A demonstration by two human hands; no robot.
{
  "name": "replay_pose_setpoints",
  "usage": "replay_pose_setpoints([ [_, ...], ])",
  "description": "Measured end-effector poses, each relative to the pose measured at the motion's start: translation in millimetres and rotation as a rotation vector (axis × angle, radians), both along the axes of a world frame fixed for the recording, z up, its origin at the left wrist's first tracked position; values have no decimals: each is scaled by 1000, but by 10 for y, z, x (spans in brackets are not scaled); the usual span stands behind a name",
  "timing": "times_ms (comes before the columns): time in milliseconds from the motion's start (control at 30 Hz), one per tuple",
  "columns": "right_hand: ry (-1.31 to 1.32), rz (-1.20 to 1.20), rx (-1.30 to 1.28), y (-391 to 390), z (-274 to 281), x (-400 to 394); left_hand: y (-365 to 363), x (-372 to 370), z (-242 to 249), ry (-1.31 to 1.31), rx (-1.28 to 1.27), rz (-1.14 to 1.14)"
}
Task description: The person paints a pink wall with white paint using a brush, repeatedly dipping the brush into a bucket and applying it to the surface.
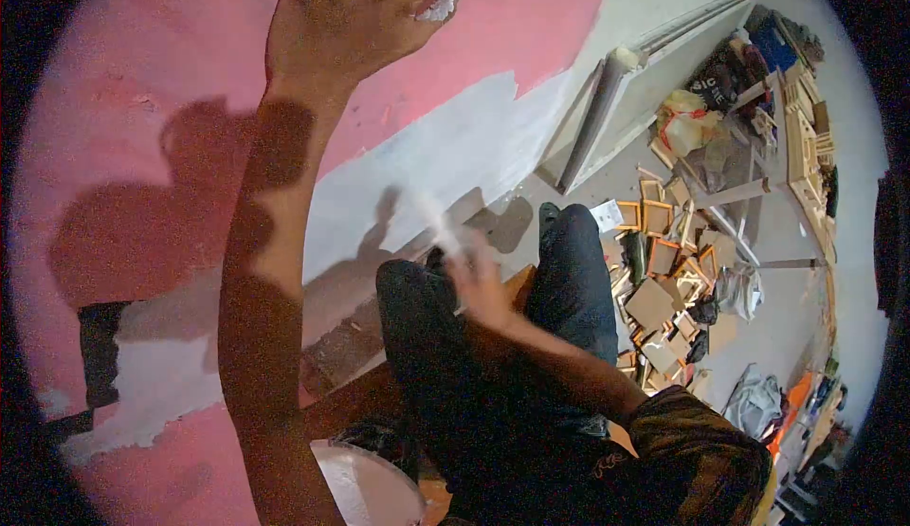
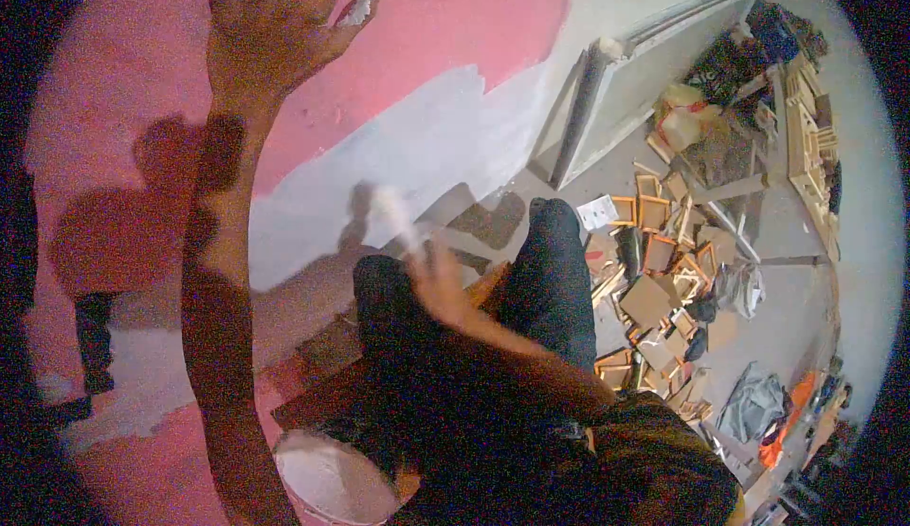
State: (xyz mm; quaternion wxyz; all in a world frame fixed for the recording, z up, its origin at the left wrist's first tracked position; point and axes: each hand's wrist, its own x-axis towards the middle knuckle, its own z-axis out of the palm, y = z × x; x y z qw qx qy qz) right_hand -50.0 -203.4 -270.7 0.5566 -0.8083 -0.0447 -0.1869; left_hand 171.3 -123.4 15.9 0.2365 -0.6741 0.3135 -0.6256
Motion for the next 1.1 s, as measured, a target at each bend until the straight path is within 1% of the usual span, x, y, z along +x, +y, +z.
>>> replay_pose_setpoints([
  [67, 137, -106, 147, -518, -174, 188, 0, -9, -10, 6, -7, 3],
  [100, 145, -172, 208, -711, -251, 321, -9, -19, -7, 29, -17, -5],
  [200, 218, -308, 451, -910, -171, 776, -15, -62, 4, 61, -1, 13],
  [267, 308, -374, 509, -770, -23, 1015, -28, -61, 31, 52, 9, 12],
  [333, 292, -298, 485, -437, -194, 1151, -23, -37, 16, 25, 10, -4],
  [367, 310, -268, 305, -151, -251, 1087, -23, -66, 19, 45, 20, 16],
  [400, 333, -281, 347, 217, -69, 963, -31, -101, 41, 57, 29, 35],
  [433, 198, -279, 256, 563, -60, 746, -43, -123, 53, 71, 37, 50],
  [467, 410, -97, 317, 761, 191, 432, -48, -124, 48, 82, 36, 50],
  [567, 526, 357, 386, 1160, 230, -305, -35, -117, 35, 108, 39, 41],
  [600, 432, 456, 339, 1214, 241, -448, -35, -126, 47, 112, 43, 37],
  [667, 436, 512, 492, 1183, 147, -558, -23, -135, 43, 113, 48, 26],
  [733, 591, 488, 451, 985, 146, -489, -24, -117, 39, 98, 39, 6],
  [767, 743, 432, 334, 826, 125, -340, -25, -117, 44, 115, 34, 2],
  [800, 601, 293, 461, 613, 216, -218, -21, -130, 44, 133, 28, -2],
  [833, 553, 167, 323, 478, -79, -36, -22, -127, 44, 151, 22, -6],
  [867, 325, -20, 197, 280, -286, 127, -27, -113, 41, 141, 24, -4],
  [900, 192, -113, 291, 77, -457, 362, -31, -105, 36, 134, 28, -2],
  [967, 185, -311, 353, -365, -508, 721, -21, -105, 33, 120, 31, 2],
  [1033, 349, -326, 453, -639, -469, 987, -22, -108, 32, 108, 33, 3],
  [1100, 373, -376, 383, -557, -483, 1184, -14, -110, 20, 90, 40, 17],
])
